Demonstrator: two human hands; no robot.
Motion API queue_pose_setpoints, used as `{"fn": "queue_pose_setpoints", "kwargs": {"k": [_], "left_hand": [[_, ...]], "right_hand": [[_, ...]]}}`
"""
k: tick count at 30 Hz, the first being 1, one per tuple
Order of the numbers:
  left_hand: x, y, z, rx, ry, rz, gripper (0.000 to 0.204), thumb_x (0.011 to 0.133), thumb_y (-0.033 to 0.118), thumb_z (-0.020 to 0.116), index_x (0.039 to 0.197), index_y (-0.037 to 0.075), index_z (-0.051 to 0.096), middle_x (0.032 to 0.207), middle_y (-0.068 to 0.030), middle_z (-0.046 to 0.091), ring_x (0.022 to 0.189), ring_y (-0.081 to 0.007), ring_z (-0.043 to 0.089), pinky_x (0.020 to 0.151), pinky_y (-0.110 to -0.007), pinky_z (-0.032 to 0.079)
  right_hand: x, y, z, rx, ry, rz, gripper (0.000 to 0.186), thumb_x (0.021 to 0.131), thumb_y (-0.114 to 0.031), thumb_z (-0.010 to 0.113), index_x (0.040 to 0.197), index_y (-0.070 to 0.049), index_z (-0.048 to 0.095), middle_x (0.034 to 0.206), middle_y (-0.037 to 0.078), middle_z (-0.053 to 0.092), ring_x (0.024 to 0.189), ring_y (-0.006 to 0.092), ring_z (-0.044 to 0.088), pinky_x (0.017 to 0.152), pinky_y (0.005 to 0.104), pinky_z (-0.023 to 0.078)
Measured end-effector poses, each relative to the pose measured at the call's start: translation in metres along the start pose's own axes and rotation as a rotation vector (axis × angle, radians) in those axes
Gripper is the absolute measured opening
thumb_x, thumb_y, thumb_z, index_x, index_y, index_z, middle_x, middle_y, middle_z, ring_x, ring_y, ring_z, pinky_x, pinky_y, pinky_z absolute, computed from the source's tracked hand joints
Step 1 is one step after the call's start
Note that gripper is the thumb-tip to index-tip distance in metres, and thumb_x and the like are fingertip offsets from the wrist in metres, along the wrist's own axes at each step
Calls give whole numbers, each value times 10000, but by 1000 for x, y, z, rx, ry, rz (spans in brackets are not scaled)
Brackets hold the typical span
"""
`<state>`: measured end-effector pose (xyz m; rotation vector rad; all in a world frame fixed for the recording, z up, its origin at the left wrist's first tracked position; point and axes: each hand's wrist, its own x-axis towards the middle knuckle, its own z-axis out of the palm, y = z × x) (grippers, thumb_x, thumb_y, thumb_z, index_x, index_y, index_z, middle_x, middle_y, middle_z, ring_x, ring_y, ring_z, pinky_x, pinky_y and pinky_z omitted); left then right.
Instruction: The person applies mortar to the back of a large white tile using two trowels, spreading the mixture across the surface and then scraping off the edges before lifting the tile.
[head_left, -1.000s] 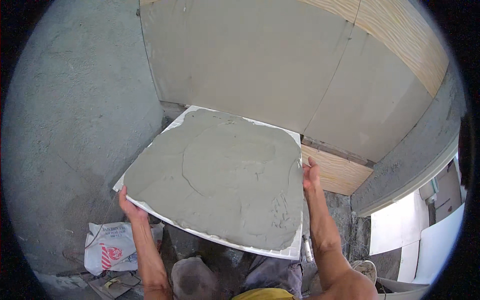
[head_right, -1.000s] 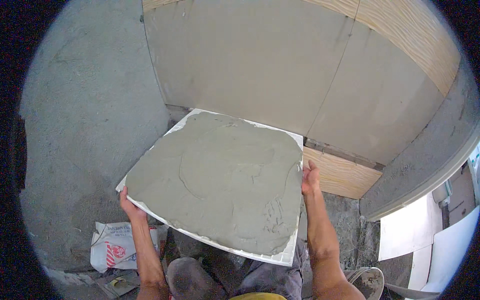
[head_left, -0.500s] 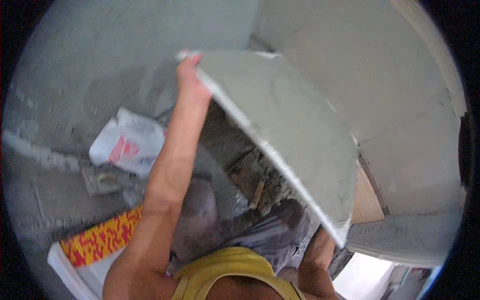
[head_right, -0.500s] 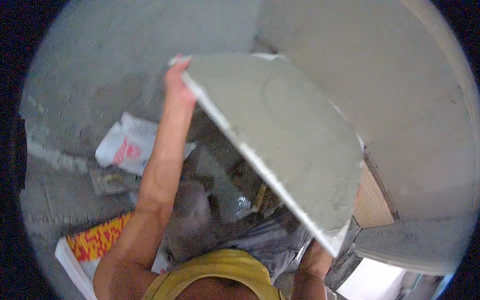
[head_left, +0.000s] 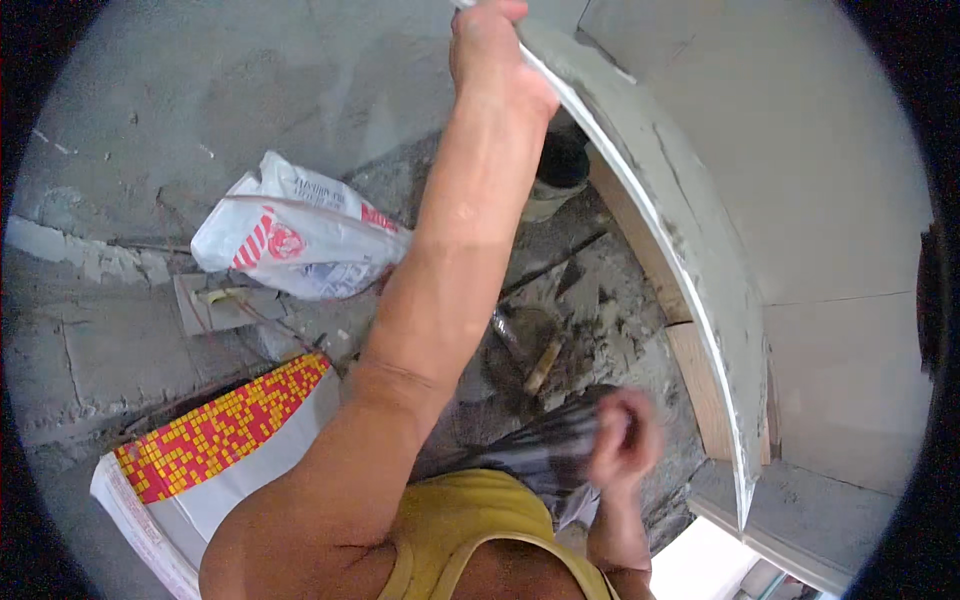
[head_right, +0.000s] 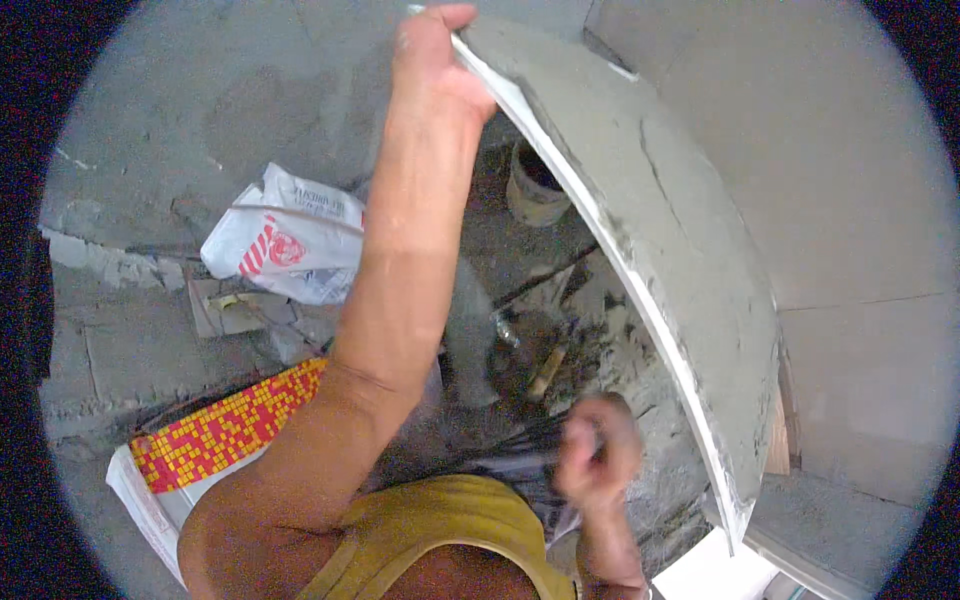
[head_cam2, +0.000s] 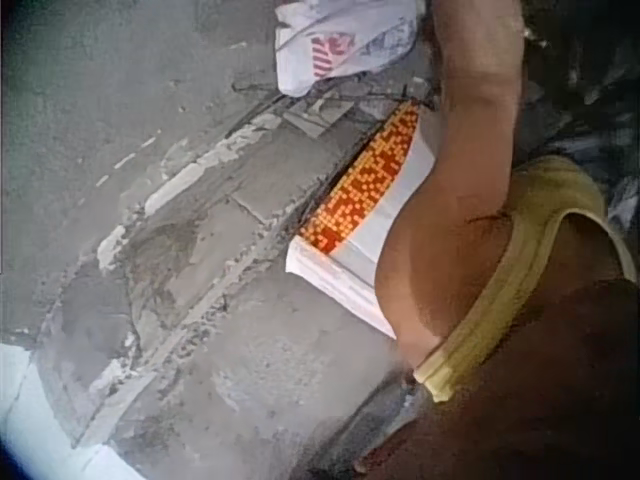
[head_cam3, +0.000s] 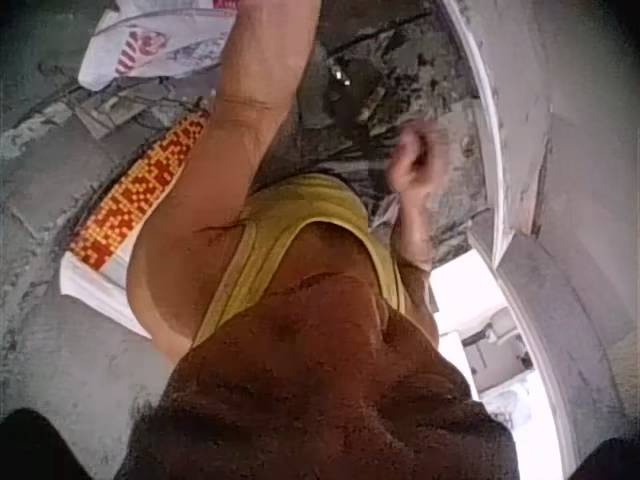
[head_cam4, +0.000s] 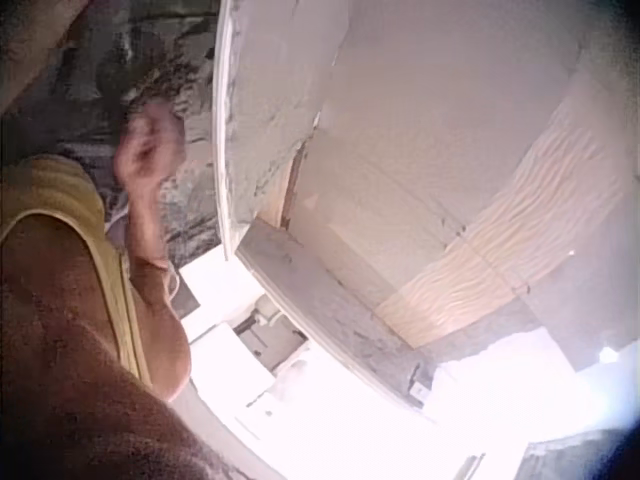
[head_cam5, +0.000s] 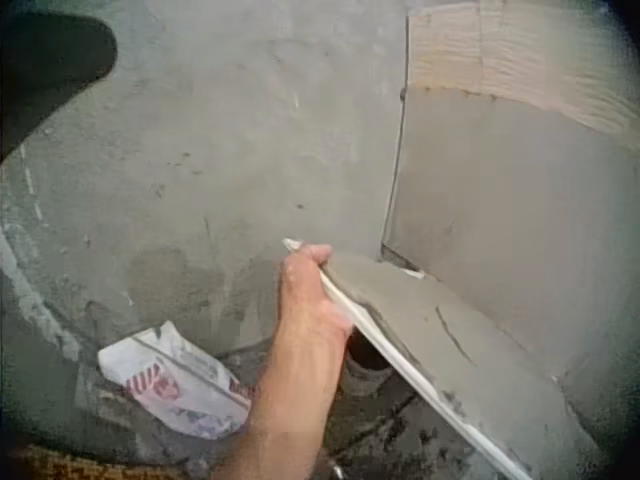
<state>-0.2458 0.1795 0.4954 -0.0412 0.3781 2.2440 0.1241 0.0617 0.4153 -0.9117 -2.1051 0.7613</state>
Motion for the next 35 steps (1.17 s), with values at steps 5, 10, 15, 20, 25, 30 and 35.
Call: {"fn": "queue_pose_setpoints", "kwargs": {"k": [5,10,15,20,25,30,35], "left_hand": [[-41,18,23,2,66,11,451,796,85,506,1221,1,379,1161,-221,471,1087,-402,506,980,-583,407],[-14,-10,21,-1,87,129,674,760,42,508,1393,160,310,1285,-162,394,1212,-343,433,1027,-566,387],[-30,-22,52,-97,18,123,696,751,63,542,1392,233,329,1201,-132,424,1129,-336,460,948,-578,423],[-30,-25,69,-48,-6,183,805,744,43,508,1475,182,200,1368,-150,341,1268,-312,364,1084,-527,277],[-36,-24,72,25,-5,175,844,777,46,465,1522,112,74,1449,-152,299,1333,-264,308,1154,-445,155],[-35,-26,75,7,-37,184,828,793,51,449,1524,103,65,1449,-148,300,1334,-250,305,1150,-415,162],[-31,-26,73,8,-64,259,811,813,70,452,1529,102,71,1465,-134,289,1343,-241,299,1148,-382,169]], "right_hand": [[40,-60,42,918,-186,431,626,812,-458,758,1138,8,497,906,97,629,763,200,636,670,335,535],[50,-51,17,24,549,-319,329,981,-339,555,916,-40,434,828,144,549,696,251,555,596,347,494],[55,-51,-74,-700,375,-710,732,785,-305,820,1381,-154,423,1270,65,489,1061,236,484,852,438,386],[81,-65,-54,-1079,483,-628,271,907,-139,680,1152,-43,616,1149,164,551,1148,348,495,899,459,467],[114,-110,-72,-1088,510,-439,303,799,-339,801,943,-95,694,961,48,646,932,212,559,787,401,411],[113,-113,-105,-1255,257,-538,327,765,-380,820,937,-127,705,892,25,667,912,219,585,787,420,425],[110,-104,-148,-1547,-340,-99,416,873,-209,725,1246,-87,589,1256,190,468,1186,381,478,984,567,420]]}}
